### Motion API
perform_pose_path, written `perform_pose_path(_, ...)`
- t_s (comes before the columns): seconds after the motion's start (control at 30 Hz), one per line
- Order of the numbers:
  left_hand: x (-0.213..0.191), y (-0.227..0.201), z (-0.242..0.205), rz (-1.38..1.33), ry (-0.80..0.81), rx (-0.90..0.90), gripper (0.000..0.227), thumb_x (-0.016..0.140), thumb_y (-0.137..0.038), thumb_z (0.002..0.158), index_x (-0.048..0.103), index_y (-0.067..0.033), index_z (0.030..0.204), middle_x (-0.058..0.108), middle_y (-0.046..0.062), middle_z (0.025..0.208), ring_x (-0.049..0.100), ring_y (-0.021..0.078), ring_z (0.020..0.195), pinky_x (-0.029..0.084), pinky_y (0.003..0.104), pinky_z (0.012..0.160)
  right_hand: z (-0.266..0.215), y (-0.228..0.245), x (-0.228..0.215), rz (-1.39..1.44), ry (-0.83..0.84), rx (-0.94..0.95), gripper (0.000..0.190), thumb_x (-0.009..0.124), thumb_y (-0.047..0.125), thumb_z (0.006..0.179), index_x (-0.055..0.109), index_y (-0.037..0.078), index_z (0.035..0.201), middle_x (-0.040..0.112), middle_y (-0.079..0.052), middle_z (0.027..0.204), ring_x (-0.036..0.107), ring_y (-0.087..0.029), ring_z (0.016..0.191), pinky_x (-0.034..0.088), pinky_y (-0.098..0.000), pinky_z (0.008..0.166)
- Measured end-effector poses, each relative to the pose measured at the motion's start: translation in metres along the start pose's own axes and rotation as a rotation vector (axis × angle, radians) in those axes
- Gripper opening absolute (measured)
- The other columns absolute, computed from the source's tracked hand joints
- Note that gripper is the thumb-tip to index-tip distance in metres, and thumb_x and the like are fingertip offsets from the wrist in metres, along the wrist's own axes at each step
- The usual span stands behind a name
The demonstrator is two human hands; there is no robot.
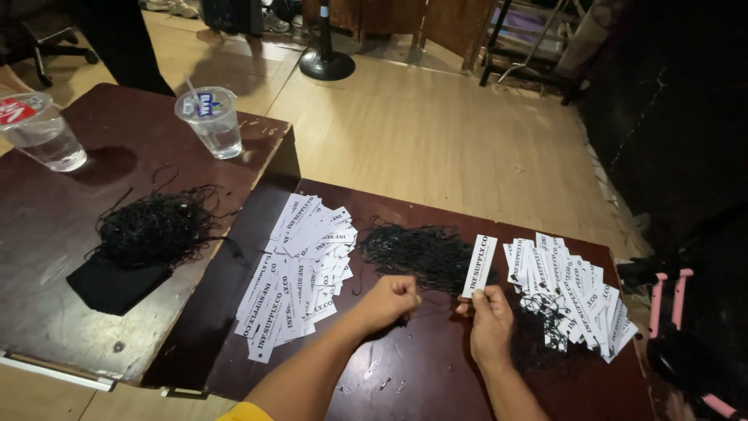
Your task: Attaching paper labels to pre-cut black strings on a wooden table.
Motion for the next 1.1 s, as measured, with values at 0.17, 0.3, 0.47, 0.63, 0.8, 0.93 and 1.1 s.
perform_pose_path(0.17, 0.017, 0.008, -0.005, 0.076, 0.116, -0.030, 0.019, 0.066, -0.005, 0.091, 0.059, -0.0100, 0.074, 0.066, 0.009, 0.068, 0.062, 0.0139, 0.061, 0.052, 0.029, 0.057, 0.006, -0.002, -0.009, 0.049, -0.056, 0.000, 0.010, 0.054, 0.008, 0.103, 0.056, 0.008, 0.094, 0.068, -0.015, 0.083, 0.059, -0.018, 0.060, 0.047, -0.0298, 0.059)
perform_pose_path(0.3, 0.044, -0.005, -0.014, 0.175, 0.220, 0.248, 0.013, 0.080, -0.014, 0.090, 0.072, -0.0109, 0.080, 0.073, -0.001, 0.085, 0.061, 0.0049, 0.078, 0.050, 0.023, 0.073, 0.019, -0.006, -0.028, 0.123, -0.134, -0.059, 0.009, 0.054, 0.007, 0.104, 0.055, 0.011, 0.096, 0.066, -0.014, 0.084, 0.057, -0.019, 0.061, 0.046, -0.0305, 0.060)
perform_pose_path(0.47, 0.060, -0.029, -0.030, 0.409, 0.142, 0.607, 0.012, 0.076, -0.021, 0.089, 0.070, -0.0126, 0.082, 0.072, 0.007, 0.117, 0.069, 0.0197, 0.099, 0.053, 0.033, 0.087, 0.014, 0.034, -0.040, 0.131, -0.261, 0.003, 0.011, 0.047, 0.004, 0.109, 0.054, 0.006, 0.101, 0.062, -0.019, 0.094, 0.056, -0.023, 0.075, 0.046, -0.0303, 0.062)
perform_pose_path(0.63, 0.065, 0.004, -0.024, 0.738, 0.139, 0.676, 0.010, 0.077, -0.025, 0.088, 0.072, -0.0164, 0.090, 0.063, -0.003, 0.101, 0.067, 0.0192, 0.094, 0.052, 0.034, 0.081, 0.017, 0.044, -0.056, 0.152, -0.348, 0.051, 0.009, 0.048, 0.006, 0.109, 0.056, 0.009, 0.107, 0.062, -0.013, 0.095, 0.058, -0.020, 0.080, 0.047, -0.0295, 0.067)
perform_pose_path(0.8, 0.060, -0.008, -0.024, 0.753, 0.080, 0.540, 0.017, 0.070, -0.035, 0.090, 0.070, -0.0198, 0.096, 0.059, 0.000, 0.094, 0.064, 0.0235, 0.088, 0.050, 0.038, 0.076, 0.015, 0.042, -0.055, 0.118, -0.308, 0.109, 0.011, 0.051, 0.005, 0.106, 0.049, 0.015, 0.102, 0.062, -0.013, 0.093, 0.055, -0.020, 0.074, 0.042, -0.0300, 0.062)
perform_pose_path(0.93, 0.029, -0.017, -0.009, 0.694, -0.146, 0.509, 0.019, 0.070, -0.031, 0.091, 0.073, -0.0169, 0.104, 0.067, 0.003, 0.104, 0.068, 0.0254, 0.098, 0.053, 0.039, 0.088, 0.011, 0.013, -0.062, 0.025, -0.218, 0.112, 0.010, 0.052, 0.007, 0.107, 0.045, 0.014, 0.104, 0.057, -0.013, 0.092, 0.056, -0.021, 0.080, 0.043, -0.0291, 0.064)
perform_pose_path(1.1, 0.003, 0.005, 0.008, 0.550, -0.246, 0.220, 0.013, 0.068, -0.024, 0.090, 0.077, -0.0184, 0.098, 0.071, -0.001, 0.097, 0.067, 0.0195, 0.090, 0.050, 0.034, 0.079, -0.005, -0.010, -0.063, -0.353, -0.140, -0.037, 0.003, 0.060, 0.005, 0.102, 0.061, 0.002, 0.104, 0.071, -0.015, 0.088, 0.061, -0.017, 0.061, 0.051, -0.0278, 0.057)
Point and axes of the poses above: each hand's wrist, its own z-axis towards the middle knuckle, its own x-axis out of the palm, y = z × x, the point moved 8 cm from there along z, towards the middle knuckle
